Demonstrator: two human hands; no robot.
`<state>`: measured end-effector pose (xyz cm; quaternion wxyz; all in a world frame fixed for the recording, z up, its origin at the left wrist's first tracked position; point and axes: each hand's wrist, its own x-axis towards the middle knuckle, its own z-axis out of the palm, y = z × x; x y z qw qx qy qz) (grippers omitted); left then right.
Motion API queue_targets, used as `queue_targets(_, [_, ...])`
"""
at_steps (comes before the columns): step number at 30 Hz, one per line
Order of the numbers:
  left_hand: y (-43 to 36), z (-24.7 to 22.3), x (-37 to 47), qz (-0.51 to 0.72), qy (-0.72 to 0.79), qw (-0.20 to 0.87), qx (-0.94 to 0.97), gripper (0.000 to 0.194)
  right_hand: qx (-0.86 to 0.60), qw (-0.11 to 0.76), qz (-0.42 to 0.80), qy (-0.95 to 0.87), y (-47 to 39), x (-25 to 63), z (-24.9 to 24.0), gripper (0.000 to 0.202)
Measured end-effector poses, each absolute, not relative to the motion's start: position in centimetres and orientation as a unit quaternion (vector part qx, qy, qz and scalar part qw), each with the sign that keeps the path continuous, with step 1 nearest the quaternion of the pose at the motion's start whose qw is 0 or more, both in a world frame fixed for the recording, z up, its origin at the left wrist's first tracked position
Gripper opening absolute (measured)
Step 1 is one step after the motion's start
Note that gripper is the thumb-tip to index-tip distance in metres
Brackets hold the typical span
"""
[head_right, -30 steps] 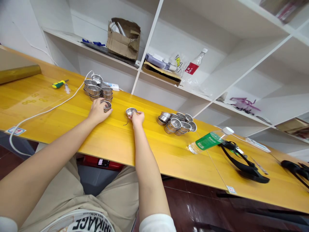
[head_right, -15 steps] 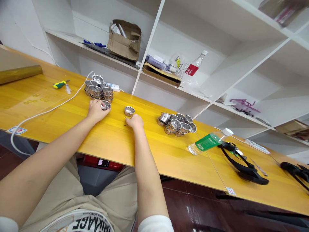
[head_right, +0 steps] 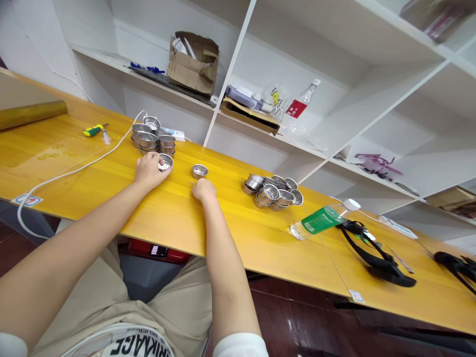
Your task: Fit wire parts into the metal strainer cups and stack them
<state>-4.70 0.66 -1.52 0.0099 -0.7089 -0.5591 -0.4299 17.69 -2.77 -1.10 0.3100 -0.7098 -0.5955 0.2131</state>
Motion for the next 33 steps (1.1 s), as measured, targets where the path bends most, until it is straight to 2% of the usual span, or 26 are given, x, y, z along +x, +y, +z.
queue_targets(3, [0.3, -1.3, -4.5, -0.435, -0.552, 0.025, -0.711, 0.028, -0.73, 0.257, 0.186, -0.606, -2.8, 17.8, -0.6, 0.036])
queue_targets(4, [0.1, -1.2, -4.5, -0.439, -0.545, 0.028, -0.714, 0.031, -0.723, 0.263, 0.191, -0.61, -2.8, 17.9, -0.4, 0.033])
queue_targets(6, [-0.2, -1.0, -4.3, -0.447, -0.525, 0.027, -0.724, 0.037, -0.696, 0.312, 0.23, -0.604, -2.9, 17.8, 0.1, 0.026])
queue_targets(10, [-0.6, -0.7, -4.0, -0.454, -0.457, 0.006, -0.765, 0.056, -0.591, 0.477, 0.381, -0.528, -3.3, 17.3, 1.3, 0.002])
queue_targets(12, [-0.6, -0.7, -3.9, -0.46, -0.423, 0.0, -0.78, 0.063, -0.526, 0.535, 0.447, -0.487, -3.8, 16.8, 2.0, 0.009])
queue_targets(15, [-0.6, -0.8, -3.9, -0.465, -0.394, -0.003, -0.793, 0.068, -0.462, 0.574, 0.51, -0.443, -4.6, 16.1, 2.8, 0.018])
queue_targets(24, [-0.7, -1.4, -3.5, -0.435, -0.366, -0.01, -0.823, 0.071, -0.397, 0.567, 0.592, -0.414, -5.6, 14.2, 3.7, 0.031])
queue_targets(33, [-1.0, -1.2, -3.5, -0.427, -0.34, 0.019, -0.838, 0.069, -0.386, 0.546, 0.629, -0.397, -5.2, 13.9, 2.9, 0.026])
